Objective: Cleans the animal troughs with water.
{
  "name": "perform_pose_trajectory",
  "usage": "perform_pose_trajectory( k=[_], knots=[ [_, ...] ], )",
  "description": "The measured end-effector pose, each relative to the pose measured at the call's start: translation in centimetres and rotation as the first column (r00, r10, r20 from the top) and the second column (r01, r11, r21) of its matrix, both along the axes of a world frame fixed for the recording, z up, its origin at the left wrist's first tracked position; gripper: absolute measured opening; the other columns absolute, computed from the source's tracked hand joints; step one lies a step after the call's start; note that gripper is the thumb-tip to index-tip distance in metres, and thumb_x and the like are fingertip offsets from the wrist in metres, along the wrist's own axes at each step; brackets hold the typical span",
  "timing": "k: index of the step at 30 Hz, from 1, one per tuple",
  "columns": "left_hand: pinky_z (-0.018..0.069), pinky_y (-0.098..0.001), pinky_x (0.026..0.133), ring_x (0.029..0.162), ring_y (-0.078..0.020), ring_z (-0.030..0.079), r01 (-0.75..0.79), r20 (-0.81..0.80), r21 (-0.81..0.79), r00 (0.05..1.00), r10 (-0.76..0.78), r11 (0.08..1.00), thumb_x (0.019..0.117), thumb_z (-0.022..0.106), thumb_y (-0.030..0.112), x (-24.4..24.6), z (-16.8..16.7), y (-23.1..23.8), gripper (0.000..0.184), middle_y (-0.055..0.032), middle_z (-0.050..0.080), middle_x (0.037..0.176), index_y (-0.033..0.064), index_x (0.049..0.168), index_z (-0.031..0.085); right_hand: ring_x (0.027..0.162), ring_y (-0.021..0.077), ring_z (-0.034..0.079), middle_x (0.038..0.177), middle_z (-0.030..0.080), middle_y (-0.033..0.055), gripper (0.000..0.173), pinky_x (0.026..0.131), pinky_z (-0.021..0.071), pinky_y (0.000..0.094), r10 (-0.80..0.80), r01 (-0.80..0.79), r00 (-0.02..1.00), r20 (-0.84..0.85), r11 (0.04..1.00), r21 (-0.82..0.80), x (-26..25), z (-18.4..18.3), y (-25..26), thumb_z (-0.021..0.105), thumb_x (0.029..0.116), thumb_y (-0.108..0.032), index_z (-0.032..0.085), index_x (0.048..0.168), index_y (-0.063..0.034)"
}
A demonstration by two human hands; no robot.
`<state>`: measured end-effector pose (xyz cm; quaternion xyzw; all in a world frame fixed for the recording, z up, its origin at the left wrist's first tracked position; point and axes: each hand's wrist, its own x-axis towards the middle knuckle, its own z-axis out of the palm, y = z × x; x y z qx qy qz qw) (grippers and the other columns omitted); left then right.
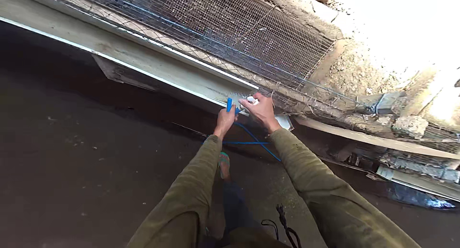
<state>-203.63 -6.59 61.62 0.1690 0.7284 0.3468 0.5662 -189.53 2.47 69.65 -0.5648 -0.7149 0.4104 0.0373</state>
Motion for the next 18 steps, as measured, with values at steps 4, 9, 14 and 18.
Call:
perform_pose_trajectory(
  k=[4, 9, 14, 18],
  knots=[
    [0.0517, -0.054, 0.096, 0.111, -0.0302, 0.066, -0.018, -0.009, 0.021, 1.0, 0.018, 1.0, 0.1076, 0.034, 0.058, -4.0, 3.3, -4.3, 0.065, -0.0154, 0.07, 0.122, 0.0057, 0.124, 0.068, 0.079, 0.0394, 0.068, 0.08, 0.067, 0.0198, 0.057, 0.068, 0.0518, 0.0625, 0.006, -0.014, 0.997, 0.076, 0.995, 0.102, -1.1, 0.4, 1.4, 0.047, 0.1003, -0.055, 0.068, 0.09, -0.0037],
    [0.0476, -0.0351, 0.055, 0.055, -0.0149, 0.049, -0.055, -0.123, -0.008, 0.991, 0.053, 0.998, 0.105, 0.038, 0.063, -8.6, 7.2, -12.7, 0.061, -0.0033, 0.05, 0.065, 0.0071, 0.093, 0.059, 0.111, 0.0299, 0.07, 0.12, 0.072, 0.016, 0.05, 0.099, 0.0545, 0.054, 0.02, -0.02, 1.0, 0.001, 1.0, -0.003, 3.9, 2.0, 1.3, 0.062, 0.0993, -0.043, 0.064, 0.134, -0.0076],
    [0.0479, -0.03, 0.061, 0.057, -0.01, 0.049, -0.081, -0.031, 0.082, 0.996, 0.084, 0.993, 0.1102, 0.045, 0.036, -8.8, 9.2, -15.9, 0.036, 0.0021, 0.047, 0.064, 0.0036, 0.1, 0.058, 0.129, 0.0404, 0.055, 0.137, 0.058, 0.0254, 0.049, 0.108, 0.0451, 0.0571, 0.026, -0.028, 1.0, 0.01, 0.978, 0.205, -0.4, 7.9, -7.0, 0.052, 0.1047, -0.036, 0.058, 0.137, 0.0009],
    [0.0559, -0.0392, 0.087, 0.093, -0.0195, 0.065, -0.032, 0.022, 0.181, 0.999, 0.029, 0.983, 0.1032, 0.057, 0.016, -9.1, 12.4, -17.8, 0.037, -0.0154, 0.066, 0.105, -0.0047, 0.133, 0.052, 0.134, 0.0285, 0.056, 0.146, 0.056, 0.019, 0.052, 0.113, 0.0459, 0.0471, 0.191, -0.248, 0.921, -0.34, 0.96, -0.132, -11.2, 10.5, -17.6, 0.054, 0.1058, -0.03, 0.049, 0.15, -0.0026]
  ],
)
